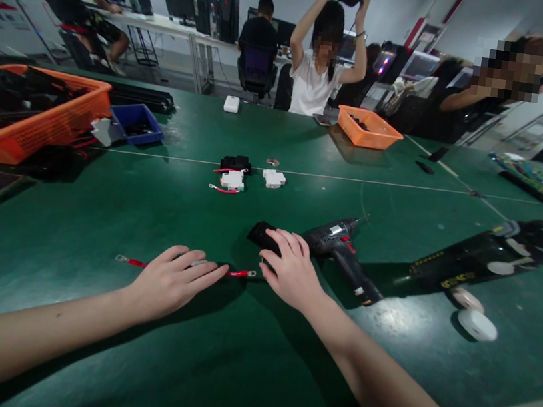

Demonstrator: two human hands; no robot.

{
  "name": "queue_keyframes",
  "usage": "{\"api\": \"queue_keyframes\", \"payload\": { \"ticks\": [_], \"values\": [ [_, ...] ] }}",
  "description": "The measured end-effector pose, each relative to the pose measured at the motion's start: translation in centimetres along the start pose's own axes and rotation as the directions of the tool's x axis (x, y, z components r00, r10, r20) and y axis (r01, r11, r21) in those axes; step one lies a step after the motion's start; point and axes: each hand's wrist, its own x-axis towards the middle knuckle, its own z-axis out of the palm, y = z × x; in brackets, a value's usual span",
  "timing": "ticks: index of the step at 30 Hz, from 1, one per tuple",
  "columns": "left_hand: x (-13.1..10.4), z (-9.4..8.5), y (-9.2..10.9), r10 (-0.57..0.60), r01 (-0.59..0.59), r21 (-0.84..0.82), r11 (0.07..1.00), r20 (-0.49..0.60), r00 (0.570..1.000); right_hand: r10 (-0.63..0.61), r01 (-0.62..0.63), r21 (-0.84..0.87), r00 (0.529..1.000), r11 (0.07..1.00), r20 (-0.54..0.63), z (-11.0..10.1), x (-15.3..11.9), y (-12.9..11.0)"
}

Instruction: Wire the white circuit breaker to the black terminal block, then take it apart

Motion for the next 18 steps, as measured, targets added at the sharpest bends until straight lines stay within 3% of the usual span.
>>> {"api": "queue_keyframes", "payload": {
  "ticks": [9,18],
  "values": [
    [0.2,0.0,0.1,-0.020,0.020,0.008,1.000,0.058,0.998,-0.027,0.026,0.025,0.999,0.999,0.045,-1.5,-1.0,1.3],
    [0.4,0.0,0.2,-0.026,0.025,0.006,1.000,0.051,0.998,-0.012,0.014,-0.022,0.996,1.000,0.087,-2.7,-1.4,2.8]
  ]
}}
